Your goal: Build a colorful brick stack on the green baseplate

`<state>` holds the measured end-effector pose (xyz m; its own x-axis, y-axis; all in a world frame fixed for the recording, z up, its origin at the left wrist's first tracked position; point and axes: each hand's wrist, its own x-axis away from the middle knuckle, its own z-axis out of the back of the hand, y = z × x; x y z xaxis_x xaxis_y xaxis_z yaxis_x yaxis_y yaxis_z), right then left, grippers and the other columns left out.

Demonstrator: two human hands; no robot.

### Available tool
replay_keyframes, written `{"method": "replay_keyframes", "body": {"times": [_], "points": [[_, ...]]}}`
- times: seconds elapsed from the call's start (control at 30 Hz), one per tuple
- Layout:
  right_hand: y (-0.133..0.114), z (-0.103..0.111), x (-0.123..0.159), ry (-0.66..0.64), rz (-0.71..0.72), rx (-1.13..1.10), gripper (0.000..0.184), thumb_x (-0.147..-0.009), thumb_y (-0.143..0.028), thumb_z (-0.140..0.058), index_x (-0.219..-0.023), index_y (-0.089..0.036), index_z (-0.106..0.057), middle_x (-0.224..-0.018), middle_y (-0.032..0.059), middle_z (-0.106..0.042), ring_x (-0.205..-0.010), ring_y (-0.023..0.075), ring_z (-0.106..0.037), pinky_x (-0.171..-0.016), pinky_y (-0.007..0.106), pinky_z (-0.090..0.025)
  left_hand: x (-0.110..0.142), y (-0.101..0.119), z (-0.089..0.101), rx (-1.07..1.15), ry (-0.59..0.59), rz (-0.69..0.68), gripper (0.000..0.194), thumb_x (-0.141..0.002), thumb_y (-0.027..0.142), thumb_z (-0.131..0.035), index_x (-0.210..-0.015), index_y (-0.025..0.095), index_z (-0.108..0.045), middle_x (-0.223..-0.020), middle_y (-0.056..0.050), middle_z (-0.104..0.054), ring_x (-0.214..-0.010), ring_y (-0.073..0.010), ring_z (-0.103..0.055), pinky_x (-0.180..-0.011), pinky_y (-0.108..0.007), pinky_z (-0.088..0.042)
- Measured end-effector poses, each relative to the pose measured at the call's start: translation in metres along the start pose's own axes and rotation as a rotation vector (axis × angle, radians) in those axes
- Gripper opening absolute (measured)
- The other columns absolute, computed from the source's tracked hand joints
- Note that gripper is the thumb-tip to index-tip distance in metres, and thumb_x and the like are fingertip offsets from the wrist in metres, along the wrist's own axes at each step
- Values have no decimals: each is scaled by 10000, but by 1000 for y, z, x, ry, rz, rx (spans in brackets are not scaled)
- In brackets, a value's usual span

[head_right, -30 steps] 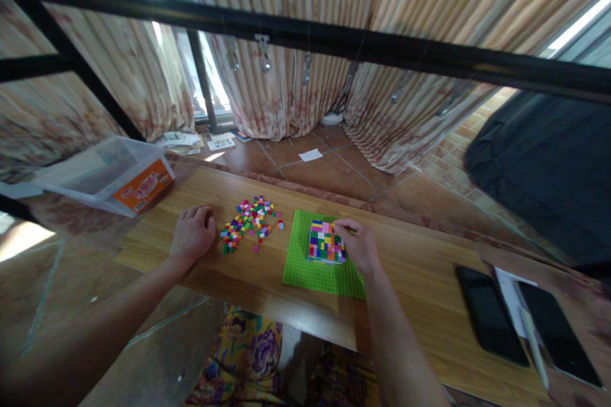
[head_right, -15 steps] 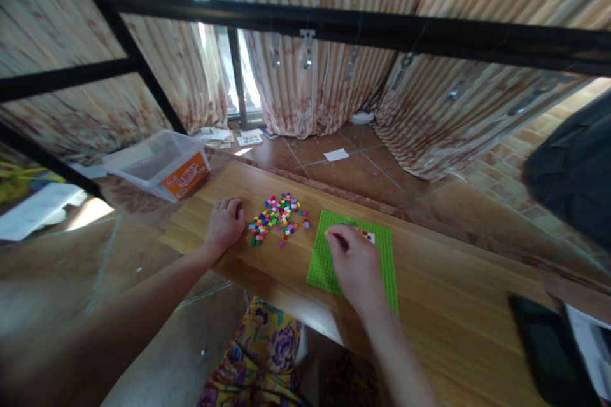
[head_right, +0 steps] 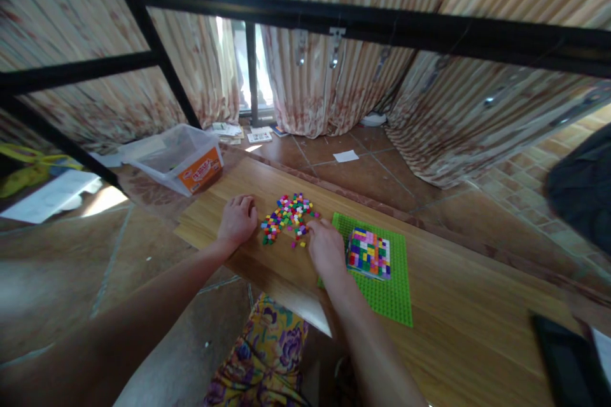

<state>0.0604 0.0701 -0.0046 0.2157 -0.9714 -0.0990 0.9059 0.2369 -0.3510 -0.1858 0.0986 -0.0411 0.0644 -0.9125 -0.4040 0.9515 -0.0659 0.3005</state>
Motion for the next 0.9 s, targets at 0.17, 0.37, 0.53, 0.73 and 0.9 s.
{"method": "replay_keyframes", "body": {"times": [0.17,0.37,0.53,0.73,0.9], "points": [[2,-7,-16,-29,55,-19,246,-909,-126,-528,-924,-212,-757,-970,63,-662,-853,163,-611,-775,250,-420,0,1,1,2,8,-3,241,-877,199,-479,-1064,165,-627,-1158,-127,-655,-1108,-277,-585,-1015,-430,-455],[1,-9,-18,-26,87,-12,221,-919,-147,-530,-824,-188,-726,-912,70,-663,-841,172,-603,-767,261,-425,0,1,2,2,4,6,246,-876,203,-480,-1066,152,-627,-1154,-137,-657,-1102,-280,-583,-1014,-433,-454],[-5,7,3,141,68,-195,189,-921,-217,-539,-841,-195,-710,-891,66,-685,-821,187,-626,-775,289,-454,0,1,3,-15,2,6,252,-877,204,-479,-1068,144,-631,-1129,-135,-667,-1085,-287,-591,-1001,-430,-463],[18,37,58,338,-136,-666,240,-884,-412,-611,-895,-207,-734,-829,40,-724,-730,180,-653,-701,301,-508,-1,-3,2,-24,15,-16,292,-878,220,-452,-1088,123,-630,-1150,-170,-660,-1108,-303,-583,-1008,-450,-453],[78,61,80,564,-420,-720,250,-772,-421,-694,-840,-190,-759,-805,42,-748,-722,186,-667,-680,302,-517,-4,-5,1,-16,4,-36,305,-883,243,-435,-1089,129,-629,-1154,-174,-657,-1099,-308,-590,-1008,-465,-444]]}}
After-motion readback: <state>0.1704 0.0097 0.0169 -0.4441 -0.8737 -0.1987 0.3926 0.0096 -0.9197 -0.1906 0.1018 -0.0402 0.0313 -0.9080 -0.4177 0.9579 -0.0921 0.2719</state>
